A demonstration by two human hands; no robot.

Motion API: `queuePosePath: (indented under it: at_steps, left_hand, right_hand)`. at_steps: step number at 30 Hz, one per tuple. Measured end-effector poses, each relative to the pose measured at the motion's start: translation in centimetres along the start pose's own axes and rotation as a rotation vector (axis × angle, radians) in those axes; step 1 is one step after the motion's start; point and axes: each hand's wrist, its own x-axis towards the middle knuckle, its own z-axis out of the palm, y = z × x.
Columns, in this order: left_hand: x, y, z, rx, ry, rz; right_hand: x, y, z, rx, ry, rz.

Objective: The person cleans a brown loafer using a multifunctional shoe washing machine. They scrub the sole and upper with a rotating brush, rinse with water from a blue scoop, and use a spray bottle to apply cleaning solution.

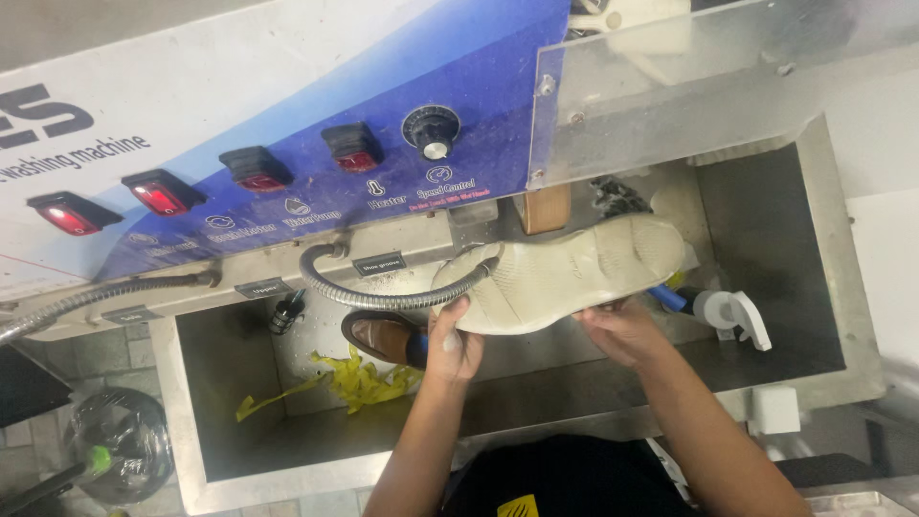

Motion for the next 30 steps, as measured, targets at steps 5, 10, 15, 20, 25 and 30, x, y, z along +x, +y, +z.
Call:
queuePosePath:
  at_steps: [5,10,15,20,25,30]
  left_hand:
    - [0.1,2.2,0.9,0.058,0.002,0.024]
    - [0.5,2.2,-0.2,0.052,0.145,-0.021]
    - [2.9,2.4,-1.5,0.075,0.242,-0.067]
    - [6.2,3.5,-2.7,0.176,0.299,-0.095]
    - [8.6,3.0,-3.3,0.188,0.357,-0.151]
    - [8.8,2.5,-4.6,0.249,0.451,-0.186]
  right_hand:
    - [-0.6,-3.8,-0.1,-0.246,0.193,0.020]
    - [1.0,-4.6,-0.6,-0.492,0.167,-0.218]
    - [4.7,-3.9,-2.3,-0.579,0.129,-0.322]
    - [7.2,-3.0,-2.9,-0.506,0.234,-0.310]
    - [8.3,-2.2,-3.5,-0.391,0.308,-0.273]
    - [9.1,-2.5,-3.6,-0.390,0.338,-0.213]
